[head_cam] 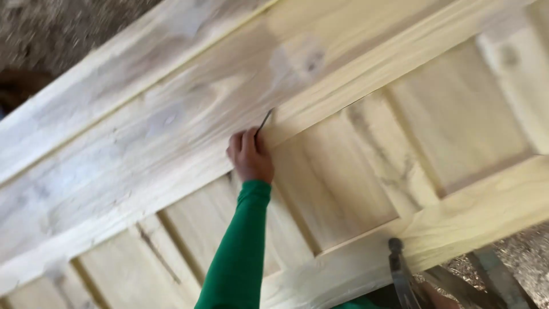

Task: Hammer nails into a wooden door assembly.

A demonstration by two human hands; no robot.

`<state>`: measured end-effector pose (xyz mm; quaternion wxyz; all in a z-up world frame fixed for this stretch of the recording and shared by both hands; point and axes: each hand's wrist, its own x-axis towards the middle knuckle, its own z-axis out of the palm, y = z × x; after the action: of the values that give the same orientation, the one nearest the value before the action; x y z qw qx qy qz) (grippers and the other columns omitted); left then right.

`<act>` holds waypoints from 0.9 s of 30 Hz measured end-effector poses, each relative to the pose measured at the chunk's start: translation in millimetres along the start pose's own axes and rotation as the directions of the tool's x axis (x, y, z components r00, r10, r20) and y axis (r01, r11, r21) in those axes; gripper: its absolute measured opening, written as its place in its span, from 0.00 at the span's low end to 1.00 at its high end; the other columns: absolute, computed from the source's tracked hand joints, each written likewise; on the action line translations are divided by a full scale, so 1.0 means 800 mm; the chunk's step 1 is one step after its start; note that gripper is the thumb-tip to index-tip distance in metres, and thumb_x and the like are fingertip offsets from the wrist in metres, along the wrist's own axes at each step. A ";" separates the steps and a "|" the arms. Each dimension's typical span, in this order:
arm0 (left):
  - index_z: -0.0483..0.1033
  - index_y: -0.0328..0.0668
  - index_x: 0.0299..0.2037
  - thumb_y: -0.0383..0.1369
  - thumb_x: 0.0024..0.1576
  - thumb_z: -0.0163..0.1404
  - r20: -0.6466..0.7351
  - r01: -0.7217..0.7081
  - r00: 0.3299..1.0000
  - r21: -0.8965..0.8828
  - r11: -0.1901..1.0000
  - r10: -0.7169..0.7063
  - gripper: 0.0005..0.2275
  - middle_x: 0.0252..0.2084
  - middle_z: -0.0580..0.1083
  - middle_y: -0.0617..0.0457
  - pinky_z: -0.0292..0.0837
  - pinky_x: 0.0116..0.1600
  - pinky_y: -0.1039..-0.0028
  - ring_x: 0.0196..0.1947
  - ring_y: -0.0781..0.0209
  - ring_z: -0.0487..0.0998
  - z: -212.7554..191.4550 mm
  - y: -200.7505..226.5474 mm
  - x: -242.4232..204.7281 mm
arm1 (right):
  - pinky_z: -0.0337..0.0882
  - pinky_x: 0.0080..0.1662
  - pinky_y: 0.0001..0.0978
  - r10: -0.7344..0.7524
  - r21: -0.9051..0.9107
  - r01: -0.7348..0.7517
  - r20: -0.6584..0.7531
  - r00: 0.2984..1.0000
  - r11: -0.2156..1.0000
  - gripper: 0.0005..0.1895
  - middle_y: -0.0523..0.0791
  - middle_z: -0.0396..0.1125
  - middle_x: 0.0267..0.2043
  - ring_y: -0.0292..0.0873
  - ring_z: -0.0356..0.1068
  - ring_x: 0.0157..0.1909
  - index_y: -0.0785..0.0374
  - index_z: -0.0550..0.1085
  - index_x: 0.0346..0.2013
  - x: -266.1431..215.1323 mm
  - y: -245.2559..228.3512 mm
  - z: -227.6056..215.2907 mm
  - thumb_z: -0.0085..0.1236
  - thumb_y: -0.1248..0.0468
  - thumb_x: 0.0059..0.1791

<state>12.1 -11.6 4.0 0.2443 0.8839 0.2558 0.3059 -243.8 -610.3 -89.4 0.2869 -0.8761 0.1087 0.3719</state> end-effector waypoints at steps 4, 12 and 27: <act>0.78 0.46 0.43 0.31 0.63 0.54 -0.022 0.051 0.998 0.028 0.998 -0.050 0.03 0.42 0.74 0.50 0.68 0.53 0.59 0.46 0.49 0.75 -0.006 0.006 -0.001 | 0.76 0.38 0.36 -0.086 -0.111 0.079 -0.051 0.995 0.991 0.15 0.45 0.76 0.28 0.41 0.77 0.31 0.54 0.83 0.40 0.006 -0.025 -0.011 0.74 0.55 0.42; 0.76 0.45 0.42 0.31 0.63 0.54 0.011 0.024 1.000 -0.034 0.999 -0.023 0.02 0.41 0.73 0.51 0.67 0.52 0.60 0.46 0.50 0.74 -0.010 0.009 -0.001 | 0.73 0.33 0.31 -0.282 -0.005 0.284 -0.139 0.949 0.959 0.13 0.47 0.73 0.25 0.36 0.76 0.29 0.62 0.79 0.40 -0.013 -0.296 -0.069 0.67 0.62 0.42; 0.75 0.46 0.43 0.30 0.63 0.54 0.032 0.030 0.999 -0.033 0.999 -0.029 0.02 0.41 0.72 0.54 0.66 0.53 0.61 0.45 0.51 0.73 -0.009 0.011 0.000 | 0.67 0.30 0.38 -0.833 -0.099 0.827 -0.053 0.551 0.553 0.11 0.52 0.67 0.28 0.50 0.69 0.26 0.69 0.71 0.49 0.113 -0.692 -0.083 0.53 0.62 0.59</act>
<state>10.2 -16.2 14.1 0.2677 0.8806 0.2598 0.2923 81.8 -197.5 116.4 0.3955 -0.8486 -0.3156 0.1542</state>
